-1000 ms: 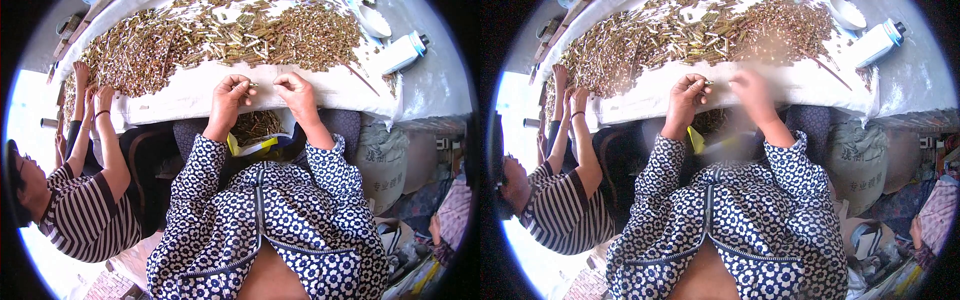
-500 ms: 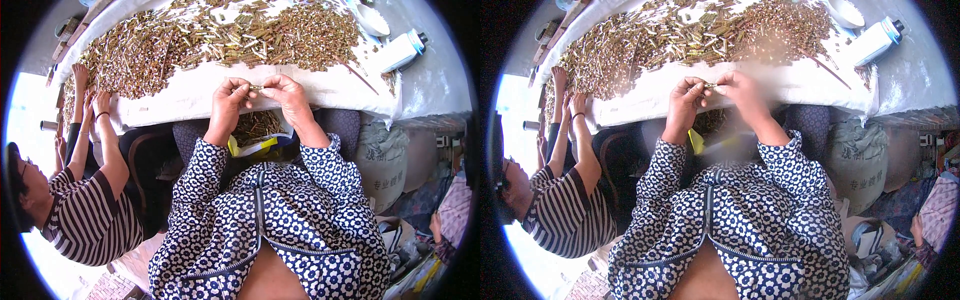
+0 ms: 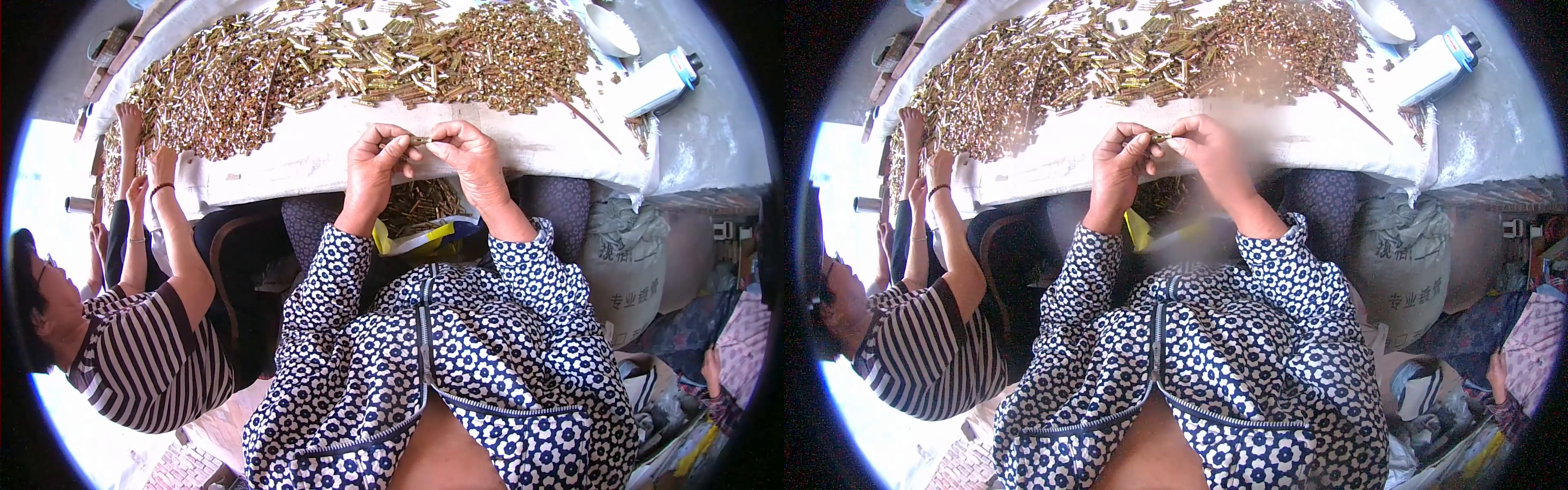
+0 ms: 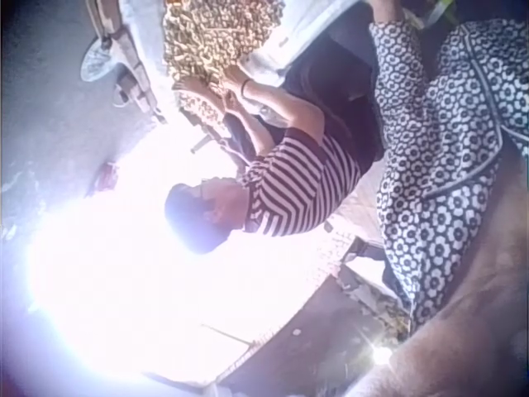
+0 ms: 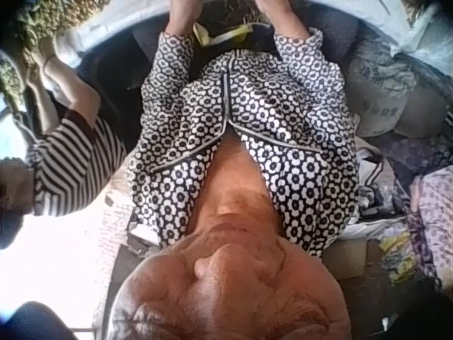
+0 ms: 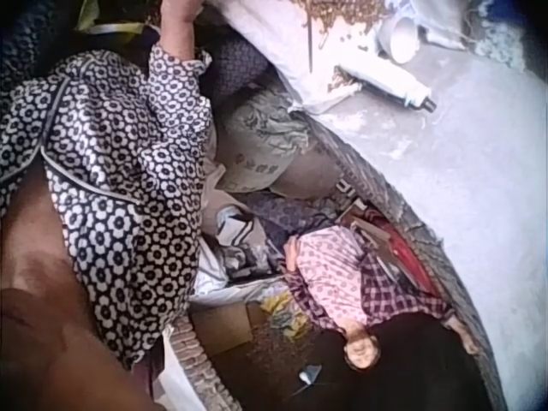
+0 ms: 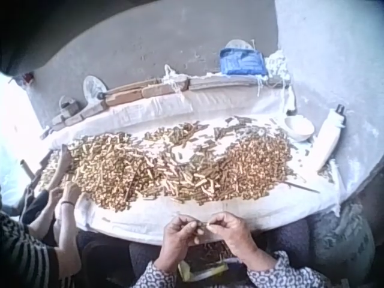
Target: The person assembles small metal components by inserting pins into metal sleeves by hand, drops the assembled pieces into a bag, and sorts piles of metal parts on the table.
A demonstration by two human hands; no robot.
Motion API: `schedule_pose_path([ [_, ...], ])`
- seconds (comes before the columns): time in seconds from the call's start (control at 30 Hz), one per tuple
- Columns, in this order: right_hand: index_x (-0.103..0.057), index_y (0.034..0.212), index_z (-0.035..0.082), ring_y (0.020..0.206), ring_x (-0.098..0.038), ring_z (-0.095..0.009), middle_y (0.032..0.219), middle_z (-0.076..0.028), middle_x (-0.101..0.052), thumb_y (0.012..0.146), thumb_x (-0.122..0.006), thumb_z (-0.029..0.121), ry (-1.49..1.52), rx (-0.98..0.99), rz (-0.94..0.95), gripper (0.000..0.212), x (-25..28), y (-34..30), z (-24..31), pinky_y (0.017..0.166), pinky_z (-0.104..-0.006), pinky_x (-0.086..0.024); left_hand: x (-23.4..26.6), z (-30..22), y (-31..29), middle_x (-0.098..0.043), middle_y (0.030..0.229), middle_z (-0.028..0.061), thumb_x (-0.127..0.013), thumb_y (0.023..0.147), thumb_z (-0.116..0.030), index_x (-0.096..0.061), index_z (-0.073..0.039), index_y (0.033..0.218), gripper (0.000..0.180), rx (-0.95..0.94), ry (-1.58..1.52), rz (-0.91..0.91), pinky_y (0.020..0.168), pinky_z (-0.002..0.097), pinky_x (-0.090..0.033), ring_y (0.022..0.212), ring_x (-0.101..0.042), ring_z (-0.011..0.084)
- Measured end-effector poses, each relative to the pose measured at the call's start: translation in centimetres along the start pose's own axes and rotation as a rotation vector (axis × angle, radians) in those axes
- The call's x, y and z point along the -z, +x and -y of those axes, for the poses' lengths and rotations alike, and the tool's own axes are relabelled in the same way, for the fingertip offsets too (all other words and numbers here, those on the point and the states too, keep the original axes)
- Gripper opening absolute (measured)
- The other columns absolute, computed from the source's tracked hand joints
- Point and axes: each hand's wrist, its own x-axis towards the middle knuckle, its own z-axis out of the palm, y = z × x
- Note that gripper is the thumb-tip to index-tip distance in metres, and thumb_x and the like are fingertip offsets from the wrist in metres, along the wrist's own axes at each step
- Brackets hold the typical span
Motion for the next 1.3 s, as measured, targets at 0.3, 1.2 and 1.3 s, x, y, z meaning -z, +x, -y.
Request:
schedule_pose_path([
  [0.3, -0.062, 0.096, 0.002, 0.086, -0.058, -0.007, 0.094, 0.001, -0.061, 0.085, -0.063, -0.002, -0.119, 0.092, 0.010, 0.012, 0.0, -0.4, 0.3, 0.080, -0.0202, -0.046, -0.3, 0.2, 0.1, -0.064, 0.077, 0.0074, -0.058, 0.092, -0.007, -0.058, -0.002, 0.094, 0.005, -0.034, -0.019, 0.017, 0.051, 0.0207, -0.048, 0.063, -0.060, 0.0106],
  [1.2, -0.063, 0.097, 0.007, 0.096, -0.057, -0.031, 0.103, -0.011, -0.060, 0.077, -0.063, 0.006, -1.635, 0.346, -0.326, 0.021, 7.3, 3.8, 2.1, 0.084, -0.0407, -0.048, -0.3, -2.7, 0.3, -0.061, 0.081, 0.0131, -0.065, 0.080, -0.005, -0.062, -0.002, 0.086, 0.007, -0.389, 1.086, 0.221, 0.061, 0.0359, -0.049, 0.069, -0.062, 0.0297],
  [1.3, -0.063, 0.093, 0.007, 0.094, -0.057, -0.031, 0.099, -0.010, -0.060, 0.077, -0.062, 0.007, -1.611, 0.347, -0.327, 0.017, 7.3, 3.9, 2.3, 0.082, -0.0407, -0.048, -0.1, -2.4, 3.5, -0.060, 0.079, 0.0133, -0.063, 0.081, -0.005, -0.062, -0.003, 0.085, 0.005, -0.593, 1.140, 0.080, 0.060, 0.0384, -0.049, 0.068, -0.061, 0.0310],
])
